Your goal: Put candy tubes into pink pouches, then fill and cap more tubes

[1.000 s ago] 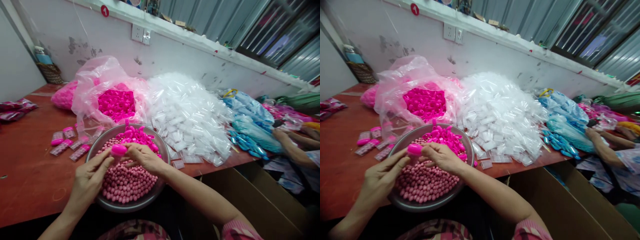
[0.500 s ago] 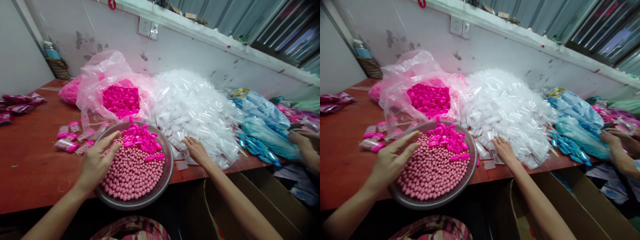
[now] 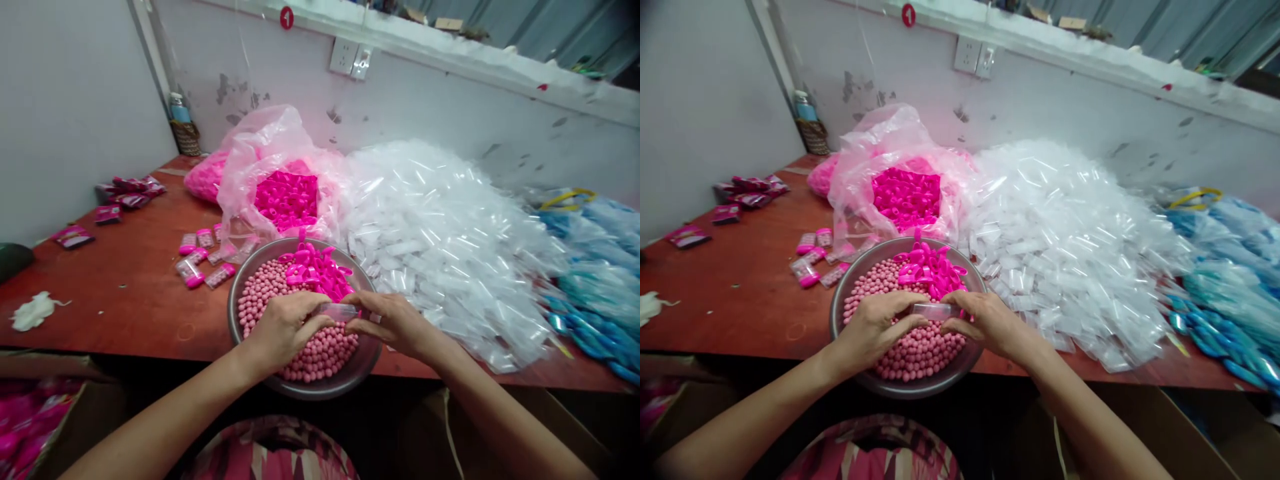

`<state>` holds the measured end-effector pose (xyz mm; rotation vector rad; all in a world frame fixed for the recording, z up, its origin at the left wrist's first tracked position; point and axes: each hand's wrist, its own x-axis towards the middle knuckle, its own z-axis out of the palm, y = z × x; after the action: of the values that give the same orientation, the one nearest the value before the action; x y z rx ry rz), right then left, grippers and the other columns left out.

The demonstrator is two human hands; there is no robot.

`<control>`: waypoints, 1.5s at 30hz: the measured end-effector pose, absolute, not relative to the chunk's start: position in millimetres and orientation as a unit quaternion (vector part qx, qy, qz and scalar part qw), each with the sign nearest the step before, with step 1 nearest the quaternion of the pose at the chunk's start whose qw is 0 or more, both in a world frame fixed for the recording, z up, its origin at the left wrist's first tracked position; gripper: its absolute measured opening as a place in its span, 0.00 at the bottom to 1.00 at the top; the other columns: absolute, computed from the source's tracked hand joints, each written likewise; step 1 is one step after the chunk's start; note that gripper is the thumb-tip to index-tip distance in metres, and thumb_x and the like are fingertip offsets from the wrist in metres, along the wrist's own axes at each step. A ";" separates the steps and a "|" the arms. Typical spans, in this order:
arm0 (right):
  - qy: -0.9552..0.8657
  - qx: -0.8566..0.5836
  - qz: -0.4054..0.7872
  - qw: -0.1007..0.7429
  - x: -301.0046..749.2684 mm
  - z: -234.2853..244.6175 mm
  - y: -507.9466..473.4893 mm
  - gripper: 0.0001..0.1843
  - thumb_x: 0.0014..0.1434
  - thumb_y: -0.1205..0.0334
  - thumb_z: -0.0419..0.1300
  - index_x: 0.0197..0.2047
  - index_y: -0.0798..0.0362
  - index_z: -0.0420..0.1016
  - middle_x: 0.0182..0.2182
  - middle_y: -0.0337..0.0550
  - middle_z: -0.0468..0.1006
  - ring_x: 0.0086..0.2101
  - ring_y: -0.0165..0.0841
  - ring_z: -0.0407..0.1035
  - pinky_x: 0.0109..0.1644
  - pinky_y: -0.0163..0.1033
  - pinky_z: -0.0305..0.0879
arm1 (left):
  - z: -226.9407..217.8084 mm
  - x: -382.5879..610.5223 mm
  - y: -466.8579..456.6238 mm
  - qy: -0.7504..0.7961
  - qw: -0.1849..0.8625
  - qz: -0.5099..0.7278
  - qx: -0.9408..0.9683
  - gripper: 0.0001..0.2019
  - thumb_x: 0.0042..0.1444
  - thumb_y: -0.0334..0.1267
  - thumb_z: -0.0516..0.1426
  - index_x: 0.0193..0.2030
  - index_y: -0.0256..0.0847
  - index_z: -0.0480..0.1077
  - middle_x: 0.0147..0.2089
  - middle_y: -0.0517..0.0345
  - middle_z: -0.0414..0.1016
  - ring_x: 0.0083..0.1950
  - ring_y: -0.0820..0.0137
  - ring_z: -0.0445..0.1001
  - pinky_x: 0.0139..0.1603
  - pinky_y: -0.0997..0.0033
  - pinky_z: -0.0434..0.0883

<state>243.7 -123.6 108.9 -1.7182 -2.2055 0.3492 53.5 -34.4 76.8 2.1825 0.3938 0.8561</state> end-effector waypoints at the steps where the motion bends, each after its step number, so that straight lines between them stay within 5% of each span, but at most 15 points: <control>1: -0.763 -0.609 0.138 0.165 243.5 109.7 -121.2 0.10 0.57 0.57 0.57 0.37 0.54 0.70 0.24 0.38 0.74 0.23 0.27 0.67 0.27 0.29 0.59 | 77.5 45.4 -30.2 0.185 0.396 0.338 0.834 0.09 0.54 0.36 0.56 0.41 0.39 0.72 0.37 0.56 0.76 0.37 0.70 0.73 0.41 0.73 0.69; 4: -0.744 -0.634 0.149 0.150 247.1 109.9 -116.9 0.12 0.58 0.54 0.56 0.30 0.54 0.69 0.20 0.36 0.71 0.21 0.27 0.64 0.25 0.30 0.56 | 78.5 21.0 -13.0 0.275 0.451 0.355 0.771 0.09 0.52 0.39 0.58 0.39 0.39 0.73 0.32 0.59 0.76 0.33 0.70 0.73 0.36 0.74 0.68; 10: -0.782 -0.620 0.061 -0.019 236.4 101.2 -107.4 0.11 0.60 0.67 0.49 0.45 0.51 0.67 0.33 0.44 0.73 0.31 0.32 0.69 0.30 0.33 0.59 | 61.5 16.3 23.2 0.303 0.601 0.404 0.619 0.15 0.50 0.41 0.58 0.43 0.36 0.70 0.35 0.57 0.75 0.34 0.68 0.74 0.37 0.69 0.72; 14: -0.788 -0.611 0.007 -0.083 220.6 96.4 -99.3 0.13 0.55 0.72 0.50 0.44 0.52 0.66 0.30 0.44 0.72 0.29 0.34 0.68 0.26 0.33 0.55 | 48.6 30.2 33.0 0.295 0.667 0.419 0.541 0.16 0.48 0.40 0.59 0.43 0.35 0.69 0.35 0.56 0.74 0.33 0.70 0.74 0.37 0.67 0.74; 19: -0.768 -0.626 0.109 0.083 197.0 97.4 -88.0 0.03 0.54 0.64 0.56 0.33 0.53 0.65 0.22 0.37 0.69 0.23 0.30 0.64 0.26 0.33 0.54 | 48.1 32.8 33.1 0.287 0.722 0.403 0.483 0.14 0.47 0.38 0.60 0.40 0.35 0.67 0.30 0.58 0.73 0.30 0.72 0.74 0.36 0.69 0.74; 21: -0.724 -0.633 0.203 0.188 188.6 97.4 -82.9 0.07 0.51 0.61 0.60 0.28 0.53 0.65 0.21 0.36 0.68 0.24 0.29 0.63 0.26 0.33 0.56 | 48.3 32.1 32.7 0.286 0.721 0.404 0.485 0.13 0.47 0.38 0.61 0.38 0.35 0.67 0.30 0.59 0.73 0.30 0.72 0.74 0.36 0.69 0.74; 25: -0.563 -0.609 0.419 0.370 188.1 98.5 -77.6 0.16 0.47 0.60 0.63 0.39 0.54 0.66 0.32 0.41 0.74 0.32 0.33 0.69 0.35 0.37 0.63 | 44.4 31.4 33.6 0.287 0.677 0.422 0.531 0.10 0.49 0.38 0.58 0.38 0.36 0.67 0.34 0.57 0.73 0.34 0.70 0.74 0.40 0.65 0.73; 27: -0.530 -0.609 0.439 0.394 195.4 101.4 -79.9 0.15 0.47 0.62 0.62 0.40 0.54 0.66 0.35 0.44 0.75 0.32 0.34 0.70 0.34 0.38 0.64 | 41.2 31.3 34.9 0.299 0.615 0.427 0.592 0.09 0.51 0.37 0.57 0.39 0.37 0.68 0.38 0.55 0.74 0.38 0.67 0.74 0.44 0.63 0.71; 29: -0.580 -0.631 0.385 0.343 202.4 105.0 -85.2 0.09 0.48 0.62 0.60 0.33 0.54 0.66 0.35 0.45 0.75 0.30 0.33 0.69 0.30 0.36 0.63 | 38.5 31.3 36.2 0.306 0.555 0.427 0.645 0.11 0.52 0.36 0.56 0.43 0.38 0.69 0.43 0.54 0.74 0.44 0.65 0.72 0.48 0.63 0.69; 32: -0.726 -0.645 0.205 0.122 205.2 106.5 -93.2 0.02 0.52 0.66 0.55 0.31 0.54 0.66 0.28 0.43 0.74 0.26 0.33 0.68 0.27 0.35 0.59 | 37.4 30.7 36.3 0.309 0.517 0.429 0.673 0.17 0.52 0.36 0.56 0.50 0.39 0.67 0.50 0.51 0.71 0.50 0.64 0.69 0.53 0.62 0.65; 35: -0.796 -0.596 0.040 -0.097 199.7 96.8 -93.2 0.06 0.52 0.72 0.52 0.33 0.55 0.69 0.25 0.45 0.74 0.27 0.35 0.68 0.27 0.36 0.56 | 40.6 28.3 33.0 0.311 0.487 0.418 0.701 0.17 0.53 0.36 0.55 0.51 0.40 0.67 0.51 0.52 0.71 0.52 0.63 0.68 0.54 0.62 0.64; 37: -0.805 -0.567 -0.008 -0.174 195.2 83.4 -87.1 0.09 0.52 0.74 0.51 0.32 0.56 0.70 0.26 0.49 0.75 0.28 0.37 0.68 0.26 0.36 0.55 | 44.2 26.3 29.8 0.307 0.459 0.401 0.731 0.16 0.53 0.36 0.54 0.50 0.40 0.68 0.51 0.53 0.71 0.52 0.64 0.68 0.55 0.62 0.63; 40: -0.837 -0.520 0.001 -0.171 190.5 59.2 -72.6 0.10 0.54 0.75 0.50 0.31 0.59 0.71 0.28 0.52 0.75 0.30 0.39 0.67 0.28 0.38 0.55 | 48.4 25.3 25.7 0.320 0.426 0.380 0.756 0.14 0.55 0.37 0.53 0.48 0.40 0.69 0.49 0.54 0.72 0.51 0.64 0.69 0.54 0.64 0.64; 45: -0.817 -0.549 0.179 0.002 194.5 45.4 -56.2 0.05 0.52 0.73 0.52 0.30 0.57 0.68 0.26 0.44 0.73 0.27 0.31 0.64 0.29 0.35 0.55 | 50.6 29.0 24.9 0.370 0.402 0.360 0.756 0.14 0.56 0.37 0.51 0.47 0.39 0.70 0.49 0.53 0.73 0.50 0.64 0.70 0.53 0.63 0.65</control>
<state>194.5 -56.2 45.4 -1.7219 -2.5623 0.5609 29.0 24.9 50.6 1.9100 0.9361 0.9096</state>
